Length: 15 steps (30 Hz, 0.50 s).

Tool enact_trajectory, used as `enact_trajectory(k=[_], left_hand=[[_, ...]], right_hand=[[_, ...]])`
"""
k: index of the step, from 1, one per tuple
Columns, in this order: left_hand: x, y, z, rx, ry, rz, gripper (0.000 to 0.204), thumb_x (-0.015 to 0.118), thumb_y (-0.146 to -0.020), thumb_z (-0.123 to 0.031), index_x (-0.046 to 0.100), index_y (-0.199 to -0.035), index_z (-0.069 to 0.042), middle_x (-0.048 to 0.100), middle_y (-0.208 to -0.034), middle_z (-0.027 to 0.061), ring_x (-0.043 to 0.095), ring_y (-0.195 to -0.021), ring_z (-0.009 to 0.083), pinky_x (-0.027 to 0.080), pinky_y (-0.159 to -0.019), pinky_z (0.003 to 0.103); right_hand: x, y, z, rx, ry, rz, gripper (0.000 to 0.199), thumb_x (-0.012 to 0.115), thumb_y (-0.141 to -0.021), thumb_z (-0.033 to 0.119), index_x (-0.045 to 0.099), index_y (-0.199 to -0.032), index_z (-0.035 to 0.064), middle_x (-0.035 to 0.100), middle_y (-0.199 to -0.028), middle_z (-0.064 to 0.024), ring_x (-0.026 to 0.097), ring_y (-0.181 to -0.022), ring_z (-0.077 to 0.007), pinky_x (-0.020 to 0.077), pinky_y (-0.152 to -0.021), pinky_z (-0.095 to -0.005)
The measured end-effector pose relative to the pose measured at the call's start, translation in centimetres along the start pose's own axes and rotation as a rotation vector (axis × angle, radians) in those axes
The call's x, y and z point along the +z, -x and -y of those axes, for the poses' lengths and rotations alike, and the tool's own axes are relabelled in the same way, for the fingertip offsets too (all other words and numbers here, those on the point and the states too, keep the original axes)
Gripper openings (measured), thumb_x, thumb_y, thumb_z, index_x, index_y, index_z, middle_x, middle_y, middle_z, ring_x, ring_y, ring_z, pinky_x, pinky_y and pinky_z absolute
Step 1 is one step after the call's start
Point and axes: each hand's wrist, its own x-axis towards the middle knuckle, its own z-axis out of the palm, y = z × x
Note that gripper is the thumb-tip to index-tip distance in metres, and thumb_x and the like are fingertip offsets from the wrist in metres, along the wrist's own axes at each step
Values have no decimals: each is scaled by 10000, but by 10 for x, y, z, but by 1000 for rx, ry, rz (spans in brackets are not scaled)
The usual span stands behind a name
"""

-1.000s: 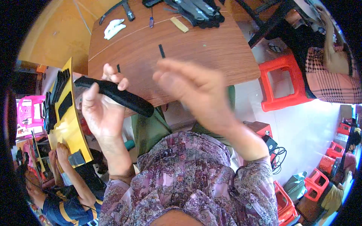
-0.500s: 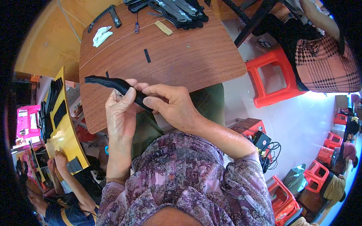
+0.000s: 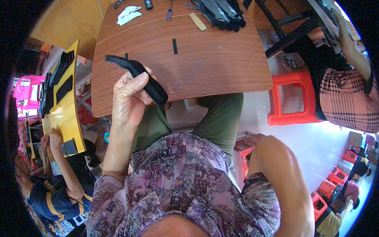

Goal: The recorder is inspecting, flipping over, and stacking manufactured black textile storage bags at a workshop table.

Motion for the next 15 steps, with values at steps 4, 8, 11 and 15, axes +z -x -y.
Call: enact_trajectory(k=[4, 8, 11, 15], left_hand=[[54, 16, -1, -17, -262, -94, 176, 688, -785, -111, 625, -912, -8, 639, -750, 66, 526, -490, 83, 377, -422, 203], [80, 10, 5, -74, -308, -43, 167, 698, -777, -108, 639, -889, 2, 626, -716, 45, 512, -479, 67, 341, -399, 199], [71, 22, 1, -38, -264, -118, 142, 715, -761, -82, 629, -849, -10, 602, -674, 19, 487, -454, 59, 340, -400, 189], [83, 16, -3, -50, -254, -104, 146, 732, -746, -60, 627, -830, -3, 601, -653, 20, 488, -440, 53, 346, -396, 177]], right_hand=[[-2, 110, -96, -139, -86, -86, 89, 562, -807, 125, 637, -835, 86, 617, -847, -97, 605, -846, -225, 471, -645, -357], [16, 136, -130, -166, -118, -124, 90, 566, -803, 127, 639, -832, 84, 617, -842, -93, 604, -837, -221, 471, -639, -355], [-16, 127, -210, -239, -163, -95, 90, 569, -800, 128, 640, -830, 83, 618, -839, -90, 603, -830, -218, 470, -635, -354], [33, 158, -246, -276, -138, -144, 90, 572, -796, 130, 642, -827, 82, 619, -834, -86, 602, -820, -214, 469, -629, -352]])
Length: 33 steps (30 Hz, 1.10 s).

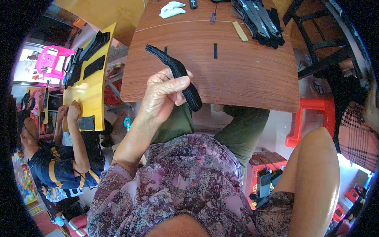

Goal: The recorder is inspecting, flipping over, and stacking manufactured black textile storage bags at a workshop table.

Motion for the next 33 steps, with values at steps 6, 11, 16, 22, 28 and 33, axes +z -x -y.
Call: enact_trajectory(k=[6, 11, 16, 22, 28, 33], left_hand=[[-22, -7, -1, -5, -20, 23, 171, 705, -778, -98, 623, -882, 9, 625, -706, 54, 525, -475, 91, 377, -419, 205], [-72, -5, -1, 108, 91, 70, 173, 662, -817, -122, 608, -922, 4, 658, -795, 147, 552, -501, 124, 394, -427, 226], [17, -5, 0, 84, -106, 57, 178, 670, -807, -113, 604, -917, 10, 656, -798, 165, 542, -486, 131, 385, -412, 226], [-28, -10, 4, 74, -67, 55, 203, 682, -795, -115, 611, -931, 17, 651, -772, 145, 530, -480, 116, 375, -411, 211], [-23, -11, 5, 67, -81, 88, 232, 691, -786, -125, 611, -947, 20, 656, -775, 142, 546, -494, 116, 394, -420, 211], [-18, -9, 5, 71, -5, 57, 194, 718, -751, -39, 622, -901, 40, 636, -719, 92, 515, -472, 95, 388, -416, 205]], right_hand=[[26, -10, 53, 143, 11, -38, 91, 578, -791, 132, 645, -823, 79, 619, -826, -80, 600, -806, -207, 468, -620, -349], [61, -126, 168, 218, 125, 48, 92, 582, -786, 134, 647, -820, 77, 620, -820, -75, 599, -794, -202, 467, -613, -347], [162, -212, -54, 170, 120, -126, 94, 587, -781, 136, 650, -816, 76, 621, -814, -70, 597, -782, -197, 466, -606, -345], [260, -585, -289, 277, 163, -68, 96, 592, -776, 138, 652, -812, 73, 622, -807, -64, 596, -768, -190, 465, -597, -342], [300, -701, -391, 346, 229, -109, 98, 598, -770, 141, 655, -808, 71, 623, -800, -58, 594, -755, -184, 464, -589, -340], [313, -736, -421, 358, 271, -130, 100, 602, -766, 143, 657, -805, 69, 624, -794, -53, 592, -743, -179, 463, -582, -338]])
